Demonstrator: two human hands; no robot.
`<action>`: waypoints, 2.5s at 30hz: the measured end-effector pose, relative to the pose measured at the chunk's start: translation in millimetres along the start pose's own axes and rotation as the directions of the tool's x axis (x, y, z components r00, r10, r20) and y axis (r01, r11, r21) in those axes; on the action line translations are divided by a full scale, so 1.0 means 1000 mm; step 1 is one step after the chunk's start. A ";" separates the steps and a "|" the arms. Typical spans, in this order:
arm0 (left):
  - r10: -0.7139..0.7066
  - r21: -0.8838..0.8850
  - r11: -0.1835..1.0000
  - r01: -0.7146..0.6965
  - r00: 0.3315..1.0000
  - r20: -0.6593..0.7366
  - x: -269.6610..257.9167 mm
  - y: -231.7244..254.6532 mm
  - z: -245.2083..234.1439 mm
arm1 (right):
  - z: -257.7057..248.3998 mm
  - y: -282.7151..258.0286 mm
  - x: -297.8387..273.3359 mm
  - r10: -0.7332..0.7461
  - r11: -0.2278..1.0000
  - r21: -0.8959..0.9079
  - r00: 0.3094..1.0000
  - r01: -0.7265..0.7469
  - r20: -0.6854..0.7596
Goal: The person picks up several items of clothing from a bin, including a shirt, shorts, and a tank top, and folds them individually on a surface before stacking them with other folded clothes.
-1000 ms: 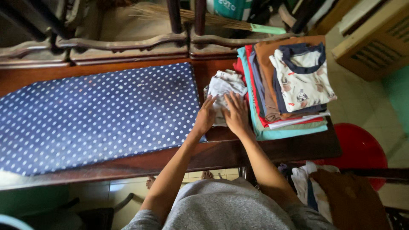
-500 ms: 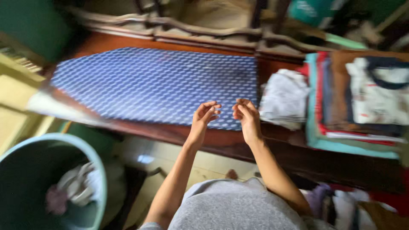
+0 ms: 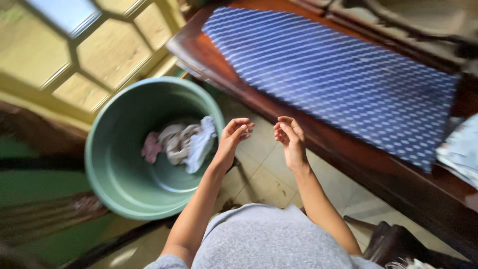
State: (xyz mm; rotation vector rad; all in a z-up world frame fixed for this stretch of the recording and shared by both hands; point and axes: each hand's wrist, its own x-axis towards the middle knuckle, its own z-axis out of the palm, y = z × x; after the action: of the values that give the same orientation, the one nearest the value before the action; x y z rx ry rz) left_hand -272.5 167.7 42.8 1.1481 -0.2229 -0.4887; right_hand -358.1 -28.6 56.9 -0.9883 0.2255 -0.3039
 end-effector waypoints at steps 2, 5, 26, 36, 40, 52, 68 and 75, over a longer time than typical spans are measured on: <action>0.011 -0.014 1.000 -0.012 0.999 -0.035 -0.010 0.008 -0.041 | 0.031 0.022 0.003 0.027 1.000 -0.010 0.999 -0.027 0.018; 0.012 -0.028 0.999 -0.015 0.994 -0.110 -0.022 0.010 -0.102 | 0.075 0.056 0.011 0.063 0.997 -0.055 0.994 -0.058 0.094; -0.129 0.049 0.985 0.165 0.895 -0.428 -0.024 -0.062 -0.307 | 0.108 0.353 0.148 0.543 0.611 -0.632 0.833 -0.477 -0.104; 0.333 0.895 0.437 -0.093 0.941 -0.065 0.000 -0.058 -0.300 | 0.191 0.099 0.108 0.446 0.882 -0.109 0.738 -0.459 0.506; 0.131 0.744 0.667 0.023 0.980 -0.148 0.004 -0.034 -0.284 | 0.210 0.032 0.090 0.282 0.955 -0.047 0.847 -0.293 0.450; -0.062 0.076 0.994 0.080 0.975 -0.215 -0.007 0.047 -0.199 | 0.148 0.028 0.036 0.139 0.815 -0.571 0.924 0.098 0.356; 0.335 0.360 0.883 -0.300 0.942 -0.037 -0.022 0.054 -0.137 | 0.148 0.033 0.009 0.043 0.918 -0.392 0.965 0.064 0.257; 0.012 -0.256 0.966 -0.029 0.997 -0.070 0.000 0.082 -0.130 | 0.073 0.032 0.047 0.017 0.902 -0.432 0.996 0.023 0.088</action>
State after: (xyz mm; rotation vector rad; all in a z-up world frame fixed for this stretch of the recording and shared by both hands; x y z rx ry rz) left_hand -197.7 300.4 64.9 0.9065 -0.1079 -0.4450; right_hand -285.5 28.2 66.2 -1.4416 0.2143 -0.2137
